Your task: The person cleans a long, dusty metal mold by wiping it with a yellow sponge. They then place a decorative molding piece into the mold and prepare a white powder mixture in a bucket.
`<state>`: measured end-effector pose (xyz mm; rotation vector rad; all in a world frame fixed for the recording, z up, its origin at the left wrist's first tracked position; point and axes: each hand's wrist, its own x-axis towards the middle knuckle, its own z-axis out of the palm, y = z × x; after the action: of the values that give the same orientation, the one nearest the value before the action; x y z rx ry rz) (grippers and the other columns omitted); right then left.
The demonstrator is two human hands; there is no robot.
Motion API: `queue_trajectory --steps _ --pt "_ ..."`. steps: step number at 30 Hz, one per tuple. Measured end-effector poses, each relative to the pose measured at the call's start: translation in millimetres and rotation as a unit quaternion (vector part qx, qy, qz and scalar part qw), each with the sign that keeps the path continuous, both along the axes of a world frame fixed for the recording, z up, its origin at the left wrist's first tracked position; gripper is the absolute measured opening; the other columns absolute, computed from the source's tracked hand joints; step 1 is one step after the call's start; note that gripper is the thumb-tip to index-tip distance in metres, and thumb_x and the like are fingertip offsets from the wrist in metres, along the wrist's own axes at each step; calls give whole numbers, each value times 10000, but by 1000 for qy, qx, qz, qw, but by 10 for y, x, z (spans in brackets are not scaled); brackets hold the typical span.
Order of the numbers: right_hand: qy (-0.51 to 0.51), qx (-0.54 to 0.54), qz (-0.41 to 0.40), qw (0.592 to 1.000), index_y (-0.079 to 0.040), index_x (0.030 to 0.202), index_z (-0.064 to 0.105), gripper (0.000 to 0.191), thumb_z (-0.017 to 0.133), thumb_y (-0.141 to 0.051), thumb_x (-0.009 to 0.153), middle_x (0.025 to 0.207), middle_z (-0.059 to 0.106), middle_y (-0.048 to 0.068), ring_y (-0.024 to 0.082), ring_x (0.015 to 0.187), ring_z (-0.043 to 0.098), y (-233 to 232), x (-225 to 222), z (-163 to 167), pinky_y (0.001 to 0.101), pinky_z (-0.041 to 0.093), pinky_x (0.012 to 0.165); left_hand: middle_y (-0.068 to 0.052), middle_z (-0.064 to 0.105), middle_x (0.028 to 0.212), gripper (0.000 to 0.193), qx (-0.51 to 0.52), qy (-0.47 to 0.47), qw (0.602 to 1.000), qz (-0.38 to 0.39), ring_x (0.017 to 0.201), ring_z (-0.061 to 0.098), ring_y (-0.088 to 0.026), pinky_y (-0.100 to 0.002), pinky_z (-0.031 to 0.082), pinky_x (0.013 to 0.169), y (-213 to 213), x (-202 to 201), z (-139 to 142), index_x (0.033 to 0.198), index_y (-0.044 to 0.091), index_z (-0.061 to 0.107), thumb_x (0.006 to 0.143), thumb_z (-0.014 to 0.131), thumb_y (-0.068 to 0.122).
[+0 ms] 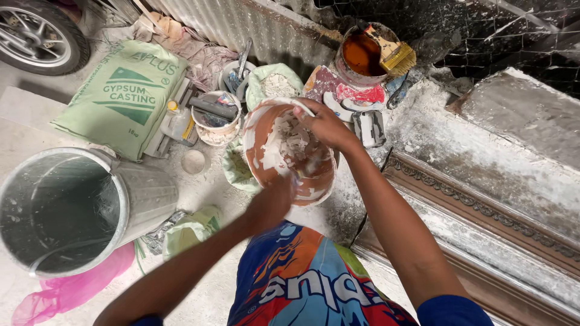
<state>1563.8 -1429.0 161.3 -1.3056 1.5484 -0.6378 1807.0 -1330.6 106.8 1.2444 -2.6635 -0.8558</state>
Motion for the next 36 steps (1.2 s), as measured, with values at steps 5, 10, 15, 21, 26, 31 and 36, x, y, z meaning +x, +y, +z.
queue_trajectory --steps 5,10,15,21,26,31,36 --pt "-17 16 0 1000 -196 1504 521 608 536 -524 992 1486 585 142 291 1382 537 6 -16 46 441 400 1140 -177 732 946 244 0 -203 978 55 796 738 -318 -484 599 657 23 127 -41 1111 10 631 956 535 173" --pt "20 40 -43 998 -224 1516 485 589 505 -531 1013 1515 533 134 295 1394 490 20 3 97 470 380 1134 -155 730 945 248 63 -39 997 -11 777 737 -306 -471 602 629 -152 212 -102 1149 25 615 964 510 152" --pt "-16 37 -10 999 -195 1510 501 612 513 -525 994 1486 582 140 293 1388 542 33 16 132 452 409 1144 -134 729 945 261 2 -220 975 34 757 735 -295 -459 605 601 -204 298 -36 1187 39 599 972 484 132" --pt "8 42 -10 999 -179 1496 506 602 547 -500 988 1514 507 122 274 1400 459 38 54 122 419 350 1124 -64 735 1031 419 126 -43 991 -15 806 746 -255 -414 608 572 -356 291 34 1256 80 600 852 498 43" --pt "-32 1 5 999 -139 1462 560 594 544 -505 994 1434 635 125 259 1345 572 -1 19 59 377 412 1128 -148 699 934 304 -130 -161 978 -16 782 735 -254 -382 603 604 -258 217 113 1294 -45 518 1045 465 120" --pt "-53 9 -14 998 -147 1474 546 577 543 -505 1021 1433 639 119 252 1359 567 -36 -100 20 388 402 1145 -149 705 928 250 64 31 985 -157 719 706 -255 -361 578 568 265 375 172 1213 24 576 1008 515 152" --pt "-17 21 112 993 -230 1498 523 664 641 -506 905 1479 569 113 293 1365 509 -121 -116 35 459 392 1124 -105 696 920 327 -74 -223 966 -108 700 715 -234 -360 563 504 -769 968 118 1295 116 582 973 559 172"
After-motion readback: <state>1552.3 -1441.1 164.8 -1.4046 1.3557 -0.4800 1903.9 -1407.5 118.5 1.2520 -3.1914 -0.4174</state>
